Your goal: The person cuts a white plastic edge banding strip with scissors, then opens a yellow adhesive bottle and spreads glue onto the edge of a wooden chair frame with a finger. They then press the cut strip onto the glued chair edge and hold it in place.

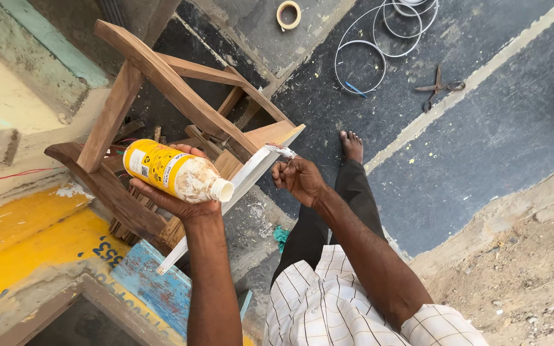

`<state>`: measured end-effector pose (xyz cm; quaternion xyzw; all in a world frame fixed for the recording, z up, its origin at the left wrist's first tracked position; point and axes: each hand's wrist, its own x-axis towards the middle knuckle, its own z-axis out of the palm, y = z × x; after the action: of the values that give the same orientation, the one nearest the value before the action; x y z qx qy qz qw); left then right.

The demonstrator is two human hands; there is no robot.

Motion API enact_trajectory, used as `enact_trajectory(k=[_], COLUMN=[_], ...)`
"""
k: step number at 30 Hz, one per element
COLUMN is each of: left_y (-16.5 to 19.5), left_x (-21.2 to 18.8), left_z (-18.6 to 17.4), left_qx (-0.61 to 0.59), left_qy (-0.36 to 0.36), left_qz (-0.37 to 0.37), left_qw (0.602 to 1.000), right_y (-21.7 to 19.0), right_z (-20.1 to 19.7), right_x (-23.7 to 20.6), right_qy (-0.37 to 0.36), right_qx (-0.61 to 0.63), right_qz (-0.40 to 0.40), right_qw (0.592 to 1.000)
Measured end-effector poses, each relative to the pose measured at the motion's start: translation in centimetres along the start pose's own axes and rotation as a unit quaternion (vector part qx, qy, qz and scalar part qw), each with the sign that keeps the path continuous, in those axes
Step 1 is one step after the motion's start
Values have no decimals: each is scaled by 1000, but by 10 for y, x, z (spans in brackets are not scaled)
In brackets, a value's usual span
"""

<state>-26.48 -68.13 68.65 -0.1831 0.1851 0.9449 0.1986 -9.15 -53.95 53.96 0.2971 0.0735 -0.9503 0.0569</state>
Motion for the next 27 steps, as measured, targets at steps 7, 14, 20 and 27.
enact_trajectory(k=[7,14,20,27], left_y=[-3,-8,-9,-11], left_x=[7,11,16,15], left_z=[-1,7,7,5], left_qx=[45,50,66,35], left_qy=[14,18,-1,19], left_qz=[0,-17,-8,-17], left_qw=[999,998,998,999], right_y=[3,2,4,7], right_z=[-17,-25,-40,-39], right_x=[18,9,17,21], right_qy=[75,48,39,41], right_qx=[-564,-496,-399,-498], right_qz=[-82,-186,-116,-39], right_qw=[818,847,909,865])
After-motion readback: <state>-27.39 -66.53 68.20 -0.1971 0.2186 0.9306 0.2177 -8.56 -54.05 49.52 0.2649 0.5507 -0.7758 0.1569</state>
